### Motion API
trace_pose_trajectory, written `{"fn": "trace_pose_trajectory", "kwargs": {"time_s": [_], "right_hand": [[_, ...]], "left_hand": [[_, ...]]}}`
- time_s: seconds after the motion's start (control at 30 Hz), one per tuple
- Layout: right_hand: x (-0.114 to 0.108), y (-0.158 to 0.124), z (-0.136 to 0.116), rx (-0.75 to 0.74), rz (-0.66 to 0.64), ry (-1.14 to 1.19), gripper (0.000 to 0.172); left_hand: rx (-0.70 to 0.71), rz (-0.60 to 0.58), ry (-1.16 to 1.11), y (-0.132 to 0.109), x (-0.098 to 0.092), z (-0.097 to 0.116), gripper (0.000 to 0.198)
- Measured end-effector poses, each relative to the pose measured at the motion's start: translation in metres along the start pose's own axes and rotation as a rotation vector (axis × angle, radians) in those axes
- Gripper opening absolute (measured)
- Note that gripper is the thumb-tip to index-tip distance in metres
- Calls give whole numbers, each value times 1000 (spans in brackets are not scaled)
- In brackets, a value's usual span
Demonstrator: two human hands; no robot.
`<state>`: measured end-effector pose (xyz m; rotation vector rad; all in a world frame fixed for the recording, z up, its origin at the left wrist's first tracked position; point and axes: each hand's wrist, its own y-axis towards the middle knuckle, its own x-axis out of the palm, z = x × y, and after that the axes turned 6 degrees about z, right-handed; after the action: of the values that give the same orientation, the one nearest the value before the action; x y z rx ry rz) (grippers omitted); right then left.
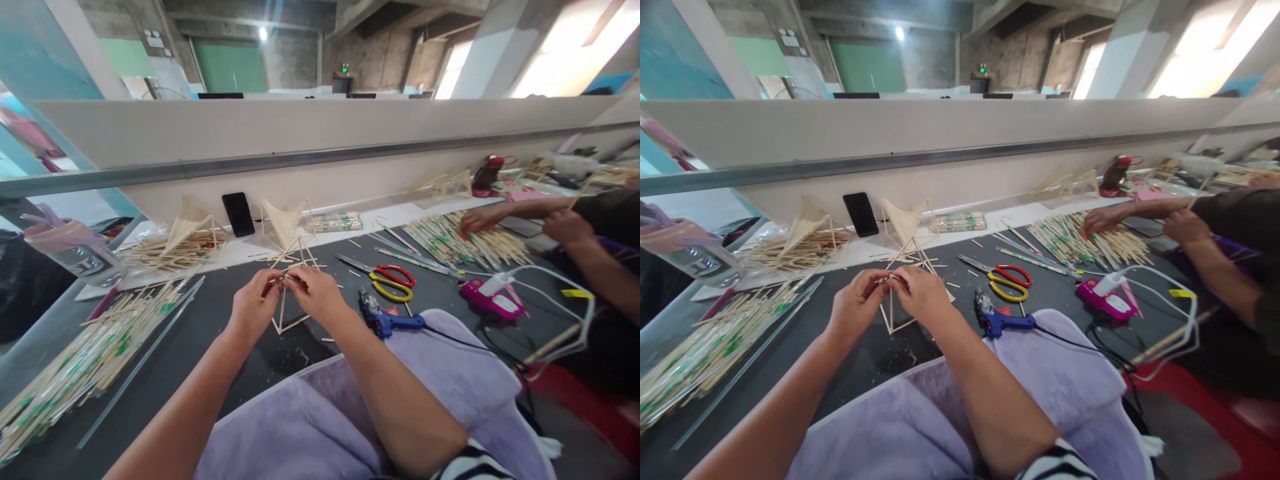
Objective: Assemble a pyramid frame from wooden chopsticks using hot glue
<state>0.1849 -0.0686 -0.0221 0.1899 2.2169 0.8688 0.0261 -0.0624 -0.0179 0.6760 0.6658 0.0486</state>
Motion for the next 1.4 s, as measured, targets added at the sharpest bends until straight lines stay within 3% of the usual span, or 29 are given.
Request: {"fn": "trace_pose_trajectory", "kwargs": {"time_s": [0.27, 0.5, 0.73, 1.07, 1.4], "right_hand": [[1, 1, 1, -6, -17, -51, 20], [1, 1, -3, -35, -11, -101, 20], [4, -1, -2, -43, 3, -95, 25], [4, -2, -7, -38, 8, -58, 22], [9, -3, -2, -17, 28, -32, 19]], "left_hand": [[31, -16, 62, 3, -1, 0, 23], [-27, -82, -44, 6, -3, 0, 40], [-91, -199, 45, 14, -18, -2, 64], [-69, -153, 124, 24, -39, -19, 72], [68, -107, 146, 27, -42, -22, 67]]}}
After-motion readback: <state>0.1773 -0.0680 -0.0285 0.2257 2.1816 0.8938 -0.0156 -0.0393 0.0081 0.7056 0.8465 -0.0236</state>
